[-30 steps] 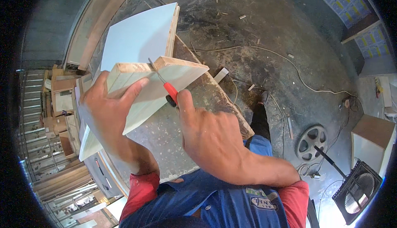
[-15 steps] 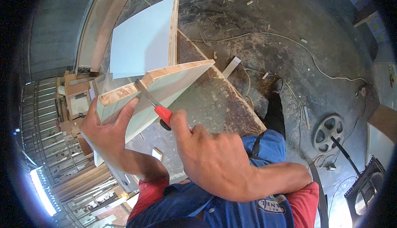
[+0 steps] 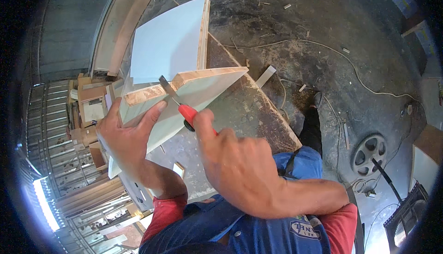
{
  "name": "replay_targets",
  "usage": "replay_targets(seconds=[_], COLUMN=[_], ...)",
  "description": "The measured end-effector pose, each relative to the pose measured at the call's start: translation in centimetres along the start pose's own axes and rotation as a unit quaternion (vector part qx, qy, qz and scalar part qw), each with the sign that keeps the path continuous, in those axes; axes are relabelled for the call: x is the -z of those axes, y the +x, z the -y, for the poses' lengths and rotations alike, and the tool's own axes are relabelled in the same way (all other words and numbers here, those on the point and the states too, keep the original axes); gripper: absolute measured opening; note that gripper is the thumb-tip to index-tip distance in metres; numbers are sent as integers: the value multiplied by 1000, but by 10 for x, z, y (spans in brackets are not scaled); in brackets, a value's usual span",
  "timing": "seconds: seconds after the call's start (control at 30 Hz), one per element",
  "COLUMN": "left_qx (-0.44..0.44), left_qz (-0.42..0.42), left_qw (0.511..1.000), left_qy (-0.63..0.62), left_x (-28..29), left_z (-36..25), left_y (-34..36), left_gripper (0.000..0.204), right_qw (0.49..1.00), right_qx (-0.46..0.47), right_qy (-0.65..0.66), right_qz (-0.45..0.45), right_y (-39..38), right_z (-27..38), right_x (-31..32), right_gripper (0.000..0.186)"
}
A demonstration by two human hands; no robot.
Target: The person saws a wood panel with a hand saw, trims the edges of boards using a utility knife, and rubs the surfaces with a sanding block.
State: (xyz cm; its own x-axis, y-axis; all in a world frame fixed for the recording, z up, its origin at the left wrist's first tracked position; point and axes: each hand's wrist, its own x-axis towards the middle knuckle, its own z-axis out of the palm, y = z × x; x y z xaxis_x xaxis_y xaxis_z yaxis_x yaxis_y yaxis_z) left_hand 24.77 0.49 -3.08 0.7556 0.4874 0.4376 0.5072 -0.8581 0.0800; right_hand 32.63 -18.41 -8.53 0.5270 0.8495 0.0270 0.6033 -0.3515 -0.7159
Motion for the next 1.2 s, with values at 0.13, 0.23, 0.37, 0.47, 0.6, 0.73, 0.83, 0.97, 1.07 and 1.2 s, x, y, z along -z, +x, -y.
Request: replay_targets(seconds=[0.13, 0.23, 0.37, 0.47, 0.6, 0.73, 0.83, 0.97, 1.07, 1.2], left_qx=[8, -8, -30, -18, -2, -34, -41, -26, -28, -31], left_qz=[-9, -12, -4, 0, 11, -3, -26, -8, -11, -8], left_qw=[999, 1000, 999, 998, 1000, 998, 999, 1000, 1000, 999], left_qy=[-37, -16, -24, -57, -16, 53, -1, 0, 3, 13], left_x=[5, 7, -1, 3, 2, 9, 5, 3, 5, 6], left_z=[-4, -7, -2, -5, -5, -18, -16, -14, -16, -19], left_y=[-6, -6, -1, 0, 3, -9, -15, -18, -22, -27], left_gripper=[50, 49, 46, 46, 46, 47, 47, 47, 47, 49], right_qw=[1000, 1000, 1000, 1000, 999, 976, 915, 836, 848, 857], right_qx=[-7, 5, 7, -5, -31, -81, -121, -137, -135, -146], right_qy=[17, -11, 12, 24, 8, 78, 383, 526, 502, 483], right_qz=[21, -14, -26, -2, -30, -184, -34, 78, 100, 108], right_y=[-7, 11, 8, -12, -2, 3, -13, -22, -22, -25], right_z=[1, 1, -4, 4, -7, -35, -42, -39, -39, -35], right_x=[3, -4, -2, 0, -4, -2, 10, 8, 8, 9], right_gripper=[34, 35, 35, 33, 24, 14, 16, 23, 22, 22])
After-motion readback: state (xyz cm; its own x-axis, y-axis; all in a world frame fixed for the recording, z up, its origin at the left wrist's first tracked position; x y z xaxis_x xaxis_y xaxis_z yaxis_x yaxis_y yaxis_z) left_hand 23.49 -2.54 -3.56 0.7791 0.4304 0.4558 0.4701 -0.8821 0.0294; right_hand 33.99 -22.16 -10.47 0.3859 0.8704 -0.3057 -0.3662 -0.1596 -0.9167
